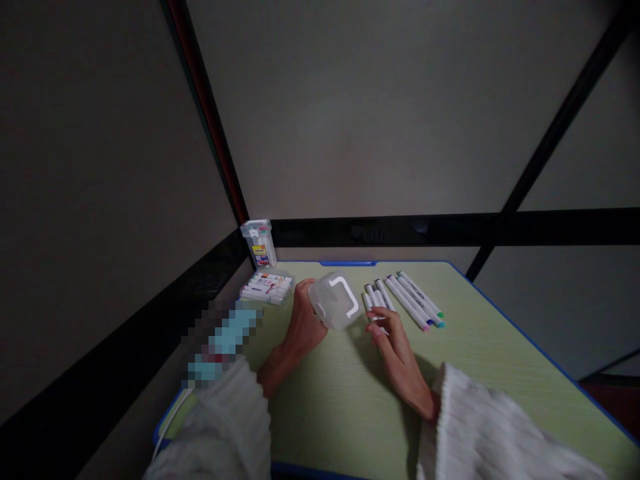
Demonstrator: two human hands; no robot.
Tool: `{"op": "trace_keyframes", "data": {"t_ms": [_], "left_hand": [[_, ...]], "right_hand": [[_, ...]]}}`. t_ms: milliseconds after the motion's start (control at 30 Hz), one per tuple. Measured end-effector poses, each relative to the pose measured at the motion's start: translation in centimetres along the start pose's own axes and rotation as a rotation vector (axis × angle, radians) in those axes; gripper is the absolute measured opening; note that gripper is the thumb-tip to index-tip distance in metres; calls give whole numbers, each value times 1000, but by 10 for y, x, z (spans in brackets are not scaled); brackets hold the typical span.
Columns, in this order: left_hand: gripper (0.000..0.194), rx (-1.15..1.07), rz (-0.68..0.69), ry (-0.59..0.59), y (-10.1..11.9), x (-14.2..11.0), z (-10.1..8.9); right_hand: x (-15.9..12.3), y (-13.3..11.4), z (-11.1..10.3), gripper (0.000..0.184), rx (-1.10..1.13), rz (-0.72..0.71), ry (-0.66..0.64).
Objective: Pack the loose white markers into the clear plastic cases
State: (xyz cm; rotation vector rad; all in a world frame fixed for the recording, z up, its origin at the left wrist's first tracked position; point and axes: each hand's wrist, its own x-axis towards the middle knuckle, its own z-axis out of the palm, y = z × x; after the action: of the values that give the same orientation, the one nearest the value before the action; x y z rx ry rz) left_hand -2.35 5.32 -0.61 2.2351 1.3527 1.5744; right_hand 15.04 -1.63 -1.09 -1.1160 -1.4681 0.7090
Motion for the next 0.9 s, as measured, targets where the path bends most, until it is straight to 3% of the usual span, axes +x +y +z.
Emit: {"op": "trace_keyframes", "data": {"t_ms": [267, 433, 600, 900], "left_hand": [[64, 27, 190, -92, -7, -16, -3], [51, 37, 266, -182, -7, -20, -9], [51, 97, 342, -295, -5, -22, -11], [56, 56, 324, -395, -10, -22, -9]], "right_hand": [[-7, 2, 5, 51, 38, -85, -171], [-10, 6, 6, 59, -2, -100, -254], [-7, 10, 5, 51, 32, -76, -325], [-2, 9, 6, 45, 76, 6, -334]]}}
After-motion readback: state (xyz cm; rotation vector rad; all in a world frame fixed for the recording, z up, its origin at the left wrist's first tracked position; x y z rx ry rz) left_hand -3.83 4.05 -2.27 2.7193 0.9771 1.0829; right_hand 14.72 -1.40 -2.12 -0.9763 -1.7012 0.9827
